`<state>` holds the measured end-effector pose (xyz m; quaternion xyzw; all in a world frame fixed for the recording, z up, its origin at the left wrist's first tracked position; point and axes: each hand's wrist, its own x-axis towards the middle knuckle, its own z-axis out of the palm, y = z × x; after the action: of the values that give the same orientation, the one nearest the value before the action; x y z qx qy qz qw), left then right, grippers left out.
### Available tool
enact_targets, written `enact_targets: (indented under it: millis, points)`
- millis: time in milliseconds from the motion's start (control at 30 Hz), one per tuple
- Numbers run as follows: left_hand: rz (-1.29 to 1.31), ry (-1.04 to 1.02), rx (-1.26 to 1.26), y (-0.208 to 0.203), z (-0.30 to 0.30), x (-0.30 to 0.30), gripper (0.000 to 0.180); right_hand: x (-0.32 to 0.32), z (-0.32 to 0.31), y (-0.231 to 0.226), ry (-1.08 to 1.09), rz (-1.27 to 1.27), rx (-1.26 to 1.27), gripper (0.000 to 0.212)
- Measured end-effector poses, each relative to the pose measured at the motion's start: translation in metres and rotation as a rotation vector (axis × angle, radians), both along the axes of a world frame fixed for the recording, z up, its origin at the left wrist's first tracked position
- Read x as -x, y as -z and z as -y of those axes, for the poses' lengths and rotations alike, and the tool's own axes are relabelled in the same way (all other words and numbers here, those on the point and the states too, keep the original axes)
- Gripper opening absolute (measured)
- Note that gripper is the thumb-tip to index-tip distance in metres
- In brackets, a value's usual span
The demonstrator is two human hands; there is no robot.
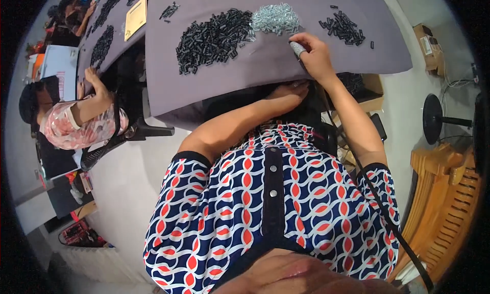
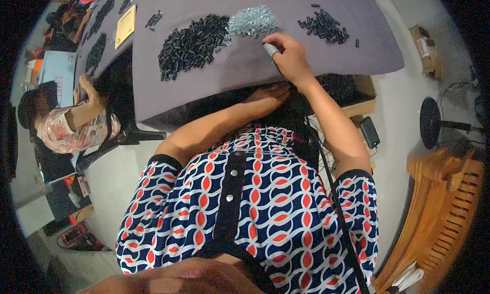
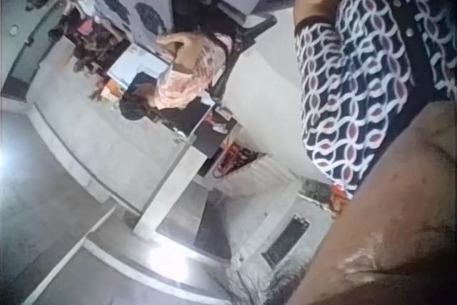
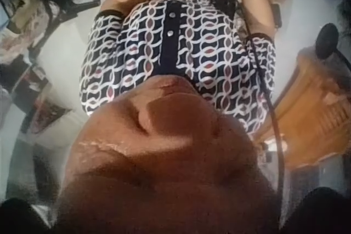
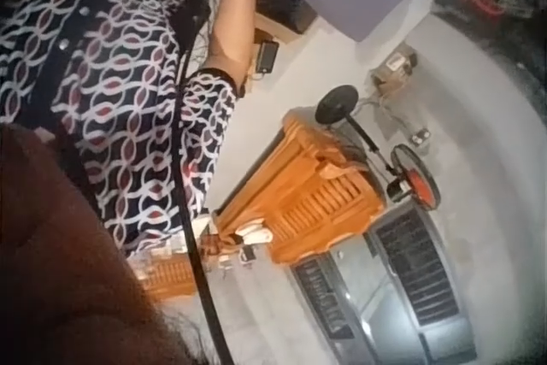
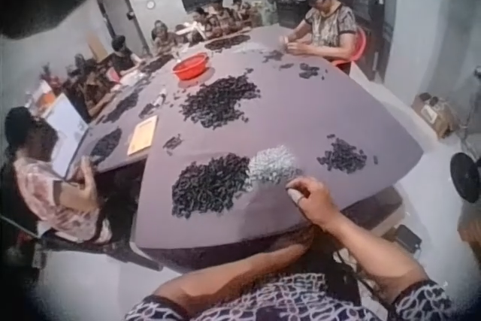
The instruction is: The recorder is sorting small black and silver mechanical components into piles on a workbench.
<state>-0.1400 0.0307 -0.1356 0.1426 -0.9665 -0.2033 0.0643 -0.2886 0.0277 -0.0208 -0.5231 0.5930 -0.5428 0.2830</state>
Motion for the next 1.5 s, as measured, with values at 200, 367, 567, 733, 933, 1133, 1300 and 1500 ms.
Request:
enact_targets:
  millis: [200, 367, 567, 733, 933, 1133, 1300, 1500]
  points:
    - [0.16, -0.161, -0.435, -0.034, -0.001, -0.025, 0.049, 0.012, -0.003, 0.007, 0.039, -0.04, 0.002, 0.023]
    - [-0.175, -0.061, -0.15, -0.019, 0.003, -0.031, 0.035, 0.007, 0.003, 0.005, -0.002, -0.058, 0.056, 0.023]
    - [-0.202, 0.031, -0.099, -0.05, -0.004, -0.055, 0.042, 0.012, 0.003, 0.015, 0.006, 0.016, 0.082, 0.023]
    - [-0.344, -0.103, -0.281, -0.077, -0.015, -0.084, 0.034, 0.011, 0.006, 0.006, -0.055, 0.042, -0.029, 0.022]
    - [-0.561, -0.31, -0.066, -0.123, 0.024, -0.091, 0.022, 0.012, 0.009, 0.001, -0.136, 0.098, -0.104, 0.016]
    - [-0.497, -0.512, 0.119, -0.128, 0.075, -0.069, 0.024, 0.014, 0.011, 0.003, -0.148, -0.042, -0.158, 0.011]
    - [-0.577, -0.484, 0.154, -0.134, 0.084, -0.076, 0.023, 0.02, 0.006, -0.004, -0.206, -0.009, -0.162, 0.015]
    - [-0.614, -0.527, 0.148, -0.123, 0.083, -0.101, 0.019, 0.028, 0.011, -0.006, -0.256, 0.248, -0.14, 0.018]
